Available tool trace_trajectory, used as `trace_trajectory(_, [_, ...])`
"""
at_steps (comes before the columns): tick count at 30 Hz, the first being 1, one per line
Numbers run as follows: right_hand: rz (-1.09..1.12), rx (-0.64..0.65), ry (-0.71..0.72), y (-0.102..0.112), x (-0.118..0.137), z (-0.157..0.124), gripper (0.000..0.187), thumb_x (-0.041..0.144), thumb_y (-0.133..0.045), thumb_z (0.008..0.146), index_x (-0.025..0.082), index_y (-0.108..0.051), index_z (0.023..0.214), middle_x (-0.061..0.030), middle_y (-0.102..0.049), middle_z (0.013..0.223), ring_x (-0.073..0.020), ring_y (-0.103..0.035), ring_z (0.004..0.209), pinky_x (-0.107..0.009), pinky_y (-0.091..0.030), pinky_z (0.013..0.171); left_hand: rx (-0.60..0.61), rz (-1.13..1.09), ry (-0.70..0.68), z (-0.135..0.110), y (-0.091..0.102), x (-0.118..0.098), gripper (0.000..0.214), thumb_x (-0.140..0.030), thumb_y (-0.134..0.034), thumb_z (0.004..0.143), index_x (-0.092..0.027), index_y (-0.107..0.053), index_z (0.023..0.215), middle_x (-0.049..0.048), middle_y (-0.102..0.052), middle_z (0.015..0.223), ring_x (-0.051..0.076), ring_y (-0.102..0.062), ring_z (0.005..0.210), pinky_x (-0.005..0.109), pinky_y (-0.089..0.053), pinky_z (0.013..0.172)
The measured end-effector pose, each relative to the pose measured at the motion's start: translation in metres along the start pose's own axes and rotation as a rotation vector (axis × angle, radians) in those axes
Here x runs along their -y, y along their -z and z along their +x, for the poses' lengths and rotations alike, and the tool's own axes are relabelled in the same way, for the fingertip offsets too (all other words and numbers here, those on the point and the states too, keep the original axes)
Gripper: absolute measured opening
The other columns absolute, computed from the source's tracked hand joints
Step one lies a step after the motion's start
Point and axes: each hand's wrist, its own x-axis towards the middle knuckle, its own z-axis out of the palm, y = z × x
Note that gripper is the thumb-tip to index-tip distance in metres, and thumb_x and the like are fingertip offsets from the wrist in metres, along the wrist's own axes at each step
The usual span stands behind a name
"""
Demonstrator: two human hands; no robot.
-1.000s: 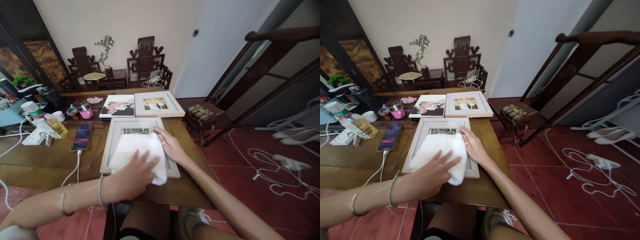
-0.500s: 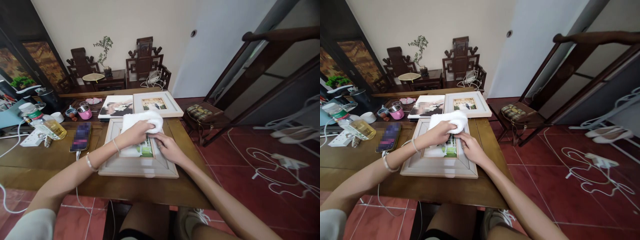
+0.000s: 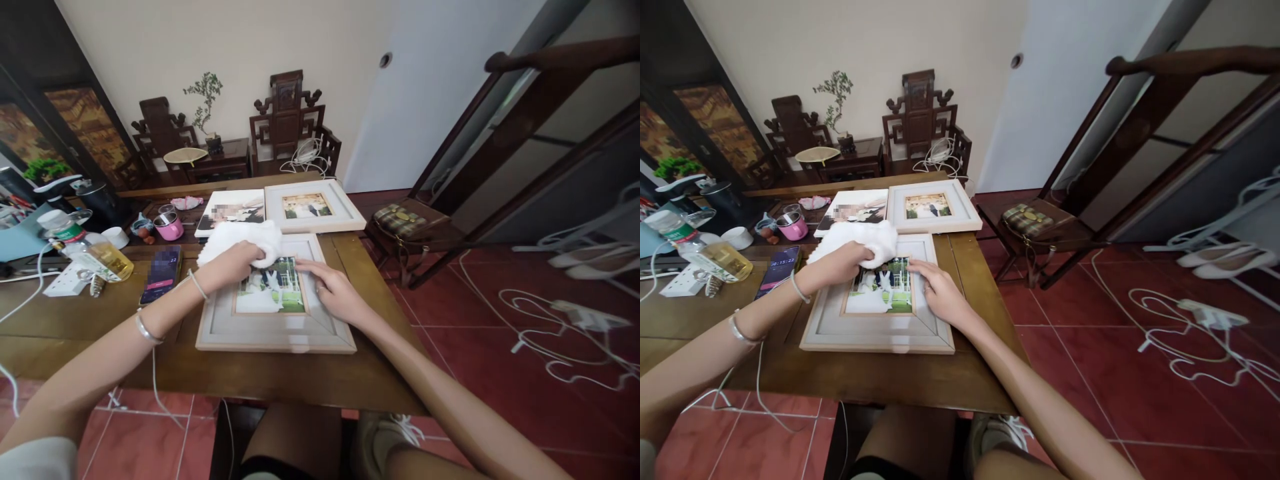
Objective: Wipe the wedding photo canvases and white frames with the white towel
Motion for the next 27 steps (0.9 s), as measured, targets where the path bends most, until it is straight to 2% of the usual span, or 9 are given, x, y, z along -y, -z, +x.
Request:
trace_trajectory(4, [-0.004,-0.002,-0.001,0.0,0.0,0.0,0.066,-0.004,-0.039,0.064,0.024,-0.066,0.118,-0.0045,-0.062,0.132,-0.0224,-0.054,0.127,-0.049,-0.039,0.11,-0.006,0.093,0.09,-0.017,0.006,0.008,0.036,0.006,-0.038,0.07,-0.011,-0.065,0.087,0.0137,-0.068,0.094,0.023,-0.062,0.095,0.036,-0.048,0.083])
trace_trajectory(6, [-0.002,-0.008,0.005,-0.001,0.0,0.0,0.067,-0.004,-0.039,0.064,0.025,-0.065,0.119,-0.0039,-0.063,0.131,-0.0222,-0.054,0.127,-0.049,-0.039,0.11,-0.016,0.117,0.108,-0.025,0.004,0.008,0.036,0.006,-0.037,0.073,-0.011,-0.064,0.09,0.0173,-0.065,0.113,0.025,-0.058,0.11,0.041,-0.046,0.092])
trace_trajectory(9, [-0.014,-0.014,0.001,-0.001,0.001,0.0,0.067,-0.004,-0.039,0.066,0.025,-0.064,0.12,-0.0039,-0.063,0.13,-0.0225,-0.054,0.126,-0.049,-0.04,0.109,0.009,0.095,0.105,-0.043,-0.008,-0.001,0.044,0.011,-0.035,0.07,-0.01,-0.063,0.097,0.0179,-0.044,0.144,0.028,-0.039,0.135,0.05,-0.034,0.107])
trace_trajectory(12, [-0.031,-0.017,-0.011,-0.001,0.003,0.001,0.066,-0.003,-0.038,0.066,0.024,-0.063,0.121,-0.0045,-0.064,0.129,-0.0226,-0.055,0.126,-0.048,-0.041,0.109,0.051,0.004,0.106,-0.071,-0.018,-0.023,0.047,0.012,-0.036,0.068,-0.01,-0.061,0.1,0.0174,-0.037,0.149,0.028,-0.025,0.143,0.053,-0.025,0.113])
trace_trajectory(16, [-0.055,-0.012,-0.018,-0.001,0.004,0.001,0.065,-0.003,-0.038,0.066,0.021,-0.063,0.121,-0.0071,-0.063,0.129,-0.0234,-0.055,0.125,-0.048,-0.042,0.108,0.076,-0.177,0.026,-0.114,-0.02,-0.068,0.051,0.01,-0.044,0.068,-0.015,-0.06,0.109,0.0128,-0.03,0.154,0.025,-0.015,0.146,0.049,-0.025,0.116])
trace_trajectory(19, [-0.072,-0.012,-0.016,-0.001,0.003,0.001,0.066,-0.004,-0.037,0.066,0.02,-0.063,0.122,-0.0082,-0.062,0.131,-0.024,-0.054,0.126,-0.049,-0.042,0.108,0.095,-0.229,0.0,-0.13,-0.017,-0.095,0.047,0.005,-0.051,0.069,-0.016,-0.061,0.11,0.0119,-0.024,0.156,0.027,-0.013,0.146,0.048,-0.025,0.116])
trace_trajectory(21, [-0.078,-0.009,-0.01,-0.002,0.002,0.001,0.067,-0.004,-0.037,0.066,0.02,-0.062,0.124,-0.0082,-0.061,0.133,-0.0238,-0.054,0.126,-0.05,-0.041,0.108,0.116,-0.197,0.029,-0.127,-0.017,-0.099,0.044,0.004,-0.054,0.069,-0.015,-0.064,0.108,0.0139,-0.025,0.156,0.031,-0.018,0.145,0.05,-0.026,0.115])
trace_trajectory(23, [-0.075,-0.007,-0.006,-0.002,0.002,0.0,0.067,-0.004,-0.037,0.066,0.021,-0.062,0.123,-0.008,-0.061,0.132,-0.0239,-0.054,0.126,-0.05,-0.041,0.108,0.103,-0.132,0.08,-0.115,-0.018,-0.091,0.043,0.005,-0.052,0.07,-0.014,-0.065,0.106,0.016,-0.027,0.154,0.033,-0.023,0.143,0.051,-0.028,0.114])
trace_trajectory(27, [-0.059,-0.009,-0.004,-0.001,0.0,0.0,0.066,-0.003,-0.038,0.067,0.022,-0.063,0.122,-0.0069,-0.063,0.131,-0.0237,-0.055,0.125,-0.049,-0.042,0.108,-0.004,0.034,0.178,-0.075,-0.025,-0.048,0.048,0.009,-0.048,0.072,-0.011,-0.063,0.113,0.0195,-0.028,0.153,0.034,-0.025,0.142,0.05,-0.029,0.113])
